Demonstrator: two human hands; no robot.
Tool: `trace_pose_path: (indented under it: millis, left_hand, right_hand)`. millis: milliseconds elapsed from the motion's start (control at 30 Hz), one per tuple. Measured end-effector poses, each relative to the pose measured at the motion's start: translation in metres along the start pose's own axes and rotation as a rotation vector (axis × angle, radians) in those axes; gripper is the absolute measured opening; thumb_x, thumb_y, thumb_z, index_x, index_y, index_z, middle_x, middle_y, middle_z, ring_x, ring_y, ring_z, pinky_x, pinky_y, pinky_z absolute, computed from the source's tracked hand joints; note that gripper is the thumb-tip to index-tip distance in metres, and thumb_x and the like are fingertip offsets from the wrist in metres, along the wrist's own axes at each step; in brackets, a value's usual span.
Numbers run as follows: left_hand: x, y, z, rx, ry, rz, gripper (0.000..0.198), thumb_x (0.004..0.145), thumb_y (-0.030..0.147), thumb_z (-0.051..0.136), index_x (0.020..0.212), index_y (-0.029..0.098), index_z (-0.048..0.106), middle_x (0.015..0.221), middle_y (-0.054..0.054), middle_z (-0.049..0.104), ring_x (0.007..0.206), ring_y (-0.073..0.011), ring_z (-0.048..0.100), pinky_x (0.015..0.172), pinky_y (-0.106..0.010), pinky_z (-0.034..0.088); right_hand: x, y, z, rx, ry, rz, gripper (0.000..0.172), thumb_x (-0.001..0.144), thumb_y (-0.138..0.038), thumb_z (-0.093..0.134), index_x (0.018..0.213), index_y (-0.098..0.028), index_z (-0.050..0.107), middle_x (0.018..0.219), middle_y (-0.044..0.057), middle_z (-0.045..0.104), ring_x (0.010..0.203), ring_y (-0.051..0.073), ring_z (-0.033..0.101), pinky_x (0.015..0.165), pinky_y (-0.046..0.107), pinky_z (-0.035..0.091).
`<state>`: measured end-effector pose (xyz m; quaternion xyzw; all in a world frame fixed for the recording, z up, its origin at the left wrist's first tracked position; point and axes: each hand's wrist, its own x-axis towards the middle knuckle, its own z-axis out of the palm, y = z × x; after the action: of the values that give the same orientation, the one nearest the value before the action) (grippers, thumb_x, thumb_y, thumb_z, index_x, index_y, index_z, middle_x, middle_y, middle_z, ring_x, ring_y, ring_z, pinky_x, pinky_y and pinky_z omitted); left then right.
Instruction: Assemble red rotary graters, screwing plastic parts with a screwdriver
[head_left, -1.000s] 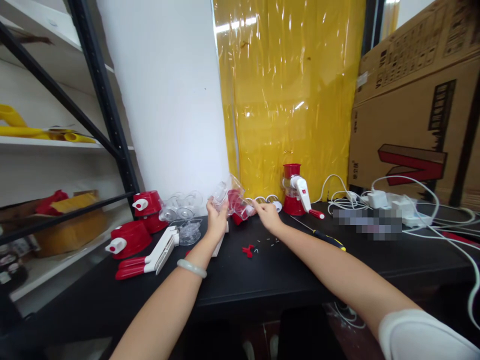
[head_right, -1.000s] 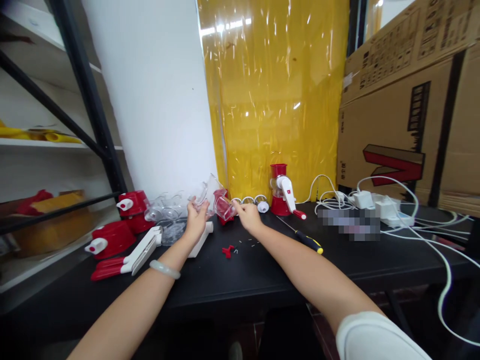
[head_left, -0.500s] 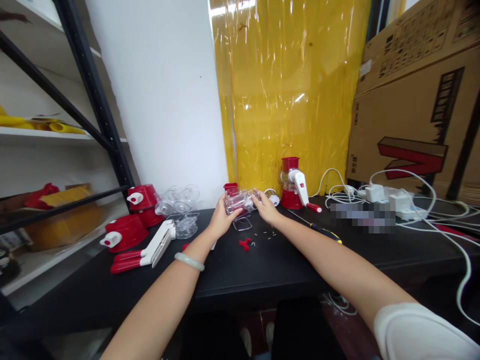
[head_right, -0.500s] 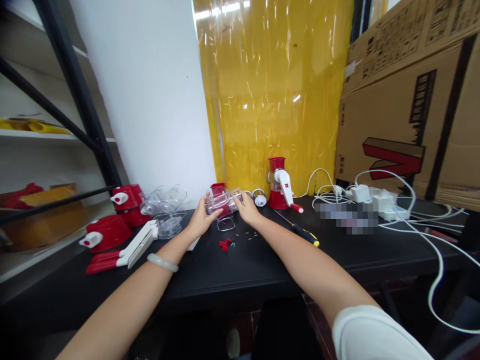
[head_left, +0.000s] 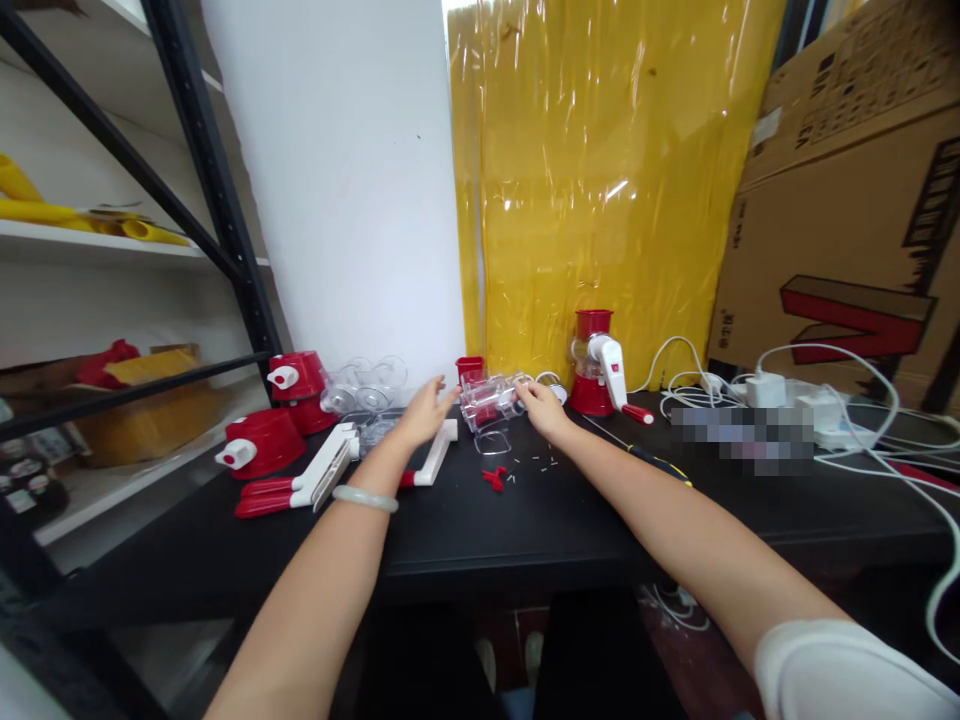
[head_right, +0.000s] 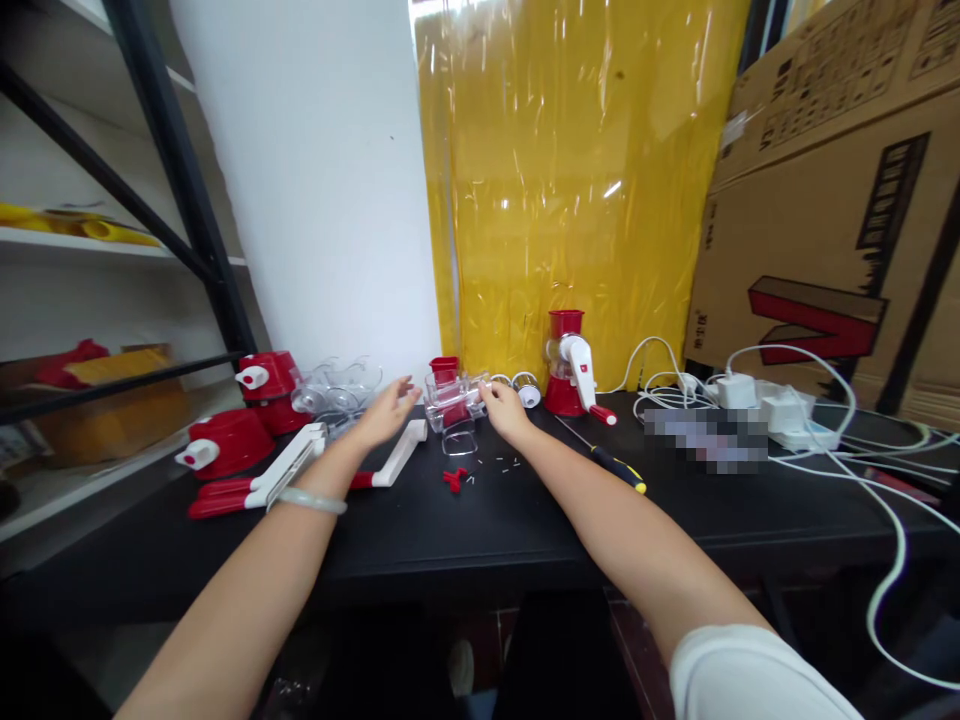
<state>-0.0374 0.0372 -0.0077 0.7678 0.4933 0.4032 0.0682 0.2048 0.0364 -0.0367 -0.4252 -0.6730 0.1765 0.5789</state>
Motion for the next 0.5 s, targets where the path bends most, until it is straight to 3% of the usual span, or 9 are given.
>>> trace_pose_path:
  millis: [100,167,300,500]
  left_hand:
    - [-0.001,-0.017,-0.032,0.516,0.026,-0.33,0.035,0.087,0.036,0.055,0.104,0.009,0.068,0.117,-0.026,0.064,0.115,-0.0385,0.058,0.095,-0.049,0.045]
    - [-0.003,-0.027,-0.043,0.633,-0.047,-0.484,0.029,0.08,0.031,0.064,0.099,0.01,0.07,0.115,-0.026,0.065,0.111,-0.0403,0.061,0.087,-0.047,0.049]
    - [-0.005,-0.034,-0.042,0.645,-0.095,-0.546,0.036,0.069,0.027,0.075,0.101,0.011,0.07,0.117,-0.028,0.065,0.11,-0.0401,0.062,0.084,-0.046,0.051]
    - [-0.005,-0.029,-0.04,0.611,-0.092,-0.555,0.032,0.066,0.018,0.073,0.096,0.009,0.07,0.115,-0.03,0.064,0.109,-0.0408,0.062,0.083,-0.047,0.05]
  right_hand:
    - [-0.002,-0.002,0.001,0.005,0.026,0.002,0.05,0.082,-0.062,0.041,0.063,-0.019,0.059,0.061,0.001,0.054,0.064,0.015,0.051,0.064,0.028,0.037]
    - [-0.002,-0.003,0.001,0.015,0.031,-0.004,0.051,0.082,-0.063,0.041,0.061,-0.019,0.058,0.062,0.002,0.057,0.065,0.016,0.052,0.065,0.028,0.038]
    - [-0.001,-0.002,0.001,0.039,0.019,-0.008,0.051,0.081,-0.063,0.042,0.06,-0.019,0.057,0.063,0.002,0.06,0.066,0.016,0.054,0.067,0.029,0.04]
    - [0.0,0.0,0.001,0.044,0.011,-0.002,0.049,0.081,-0.061,0.042,0.061,-0.02,0.058,0.062,0.002,0.059,0.064,0.016,0.054,0.066,0.029,0.039]
